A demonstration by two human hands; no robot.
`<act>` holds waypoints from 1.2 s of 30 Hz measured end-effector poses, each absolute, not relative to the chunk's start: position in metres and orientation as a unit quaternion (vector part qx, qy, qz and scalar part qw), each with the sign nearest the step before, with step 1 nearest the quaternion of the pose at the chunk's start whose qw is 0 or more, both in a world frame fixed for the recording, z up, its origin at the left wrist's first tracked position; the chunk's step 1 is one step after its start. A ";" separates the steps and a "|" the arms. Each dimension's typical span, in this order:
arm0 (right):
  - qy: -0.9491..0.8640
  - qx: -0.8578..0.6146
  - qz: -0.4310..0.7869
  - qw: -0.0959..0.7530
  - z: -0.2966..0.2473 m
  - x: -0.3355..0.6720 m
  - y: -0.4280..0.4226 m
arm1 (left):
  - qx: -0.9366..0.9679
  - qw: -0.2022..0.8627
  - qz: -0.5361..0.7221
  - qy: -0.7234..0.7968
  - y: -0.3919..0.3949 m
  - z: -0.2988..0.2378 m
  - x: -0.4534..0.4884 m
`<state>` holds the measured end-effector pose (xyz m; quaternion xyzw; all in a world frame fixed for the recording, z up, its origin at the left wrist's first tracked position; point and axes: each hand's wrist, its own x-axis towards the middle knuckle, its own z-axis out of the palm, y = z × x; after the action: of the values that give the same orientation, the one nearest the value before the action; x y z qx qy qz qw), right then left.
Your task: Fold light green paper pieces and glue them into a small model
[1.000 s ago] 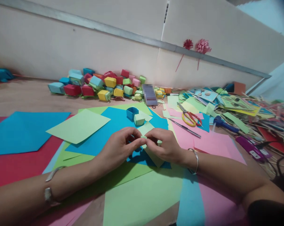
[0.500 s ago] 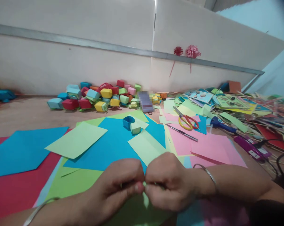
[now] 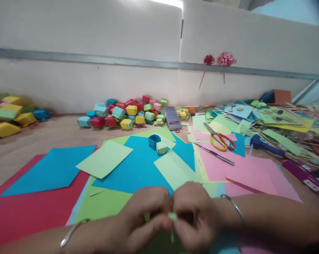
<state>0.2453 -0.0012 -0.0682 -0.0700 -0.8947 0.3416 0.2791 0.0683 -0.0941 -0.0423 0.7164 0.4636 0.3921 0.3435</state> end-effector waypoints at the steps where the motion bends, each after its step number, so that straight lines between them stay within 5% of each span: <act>1: -0.883 -0.095 0.348 0.300 -0.066 0.239 0.006 | 0.691 0.342 0.411 0.486 -0.081 -0.042 0.067; 12: -0.733 -0.307 0.417 0.440 -0.059 0.227 0.084 | 0.353 0.281 0.626 0.635 -0.002 -0.045 0.009; 19: -0.871 -0.401 0.232 0.161 -0.043 0.245 0.087 | 0.347 0.279 0.628 0.638 0.001 -0.048 0.011; 23: -0.891 -0.379 0.242 0.062 -0.049 0.262 0.078 | 0.423 0.277 0.616 0.604 -0.015 -0.050 0.034; 26: -0.906 -0.330 0.246 0.094 -0.053 0.269 0.079 | 0.569 0.222 0.545 0.574 -0.029 -0.056 0.046; 32: -0.966 -0.121 0.064 0.218 -0.055 0.270 0.072 | 0.783 -0.096 0.393 0.473 -0.038 -0.069 0.047; 36: -0.963 -0.095 0.008 0.254 -0.060 0.267 0.066 | 0.792 -0.070 0.349 0.496 -0.032 -0.077 0.041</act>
<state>0.2667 0.0657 -0.0600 -0.0952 -0.9625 0.0081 0.2539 0.0413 -0.0320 -0.0774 0.7921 0.4960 0.3490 -0.0697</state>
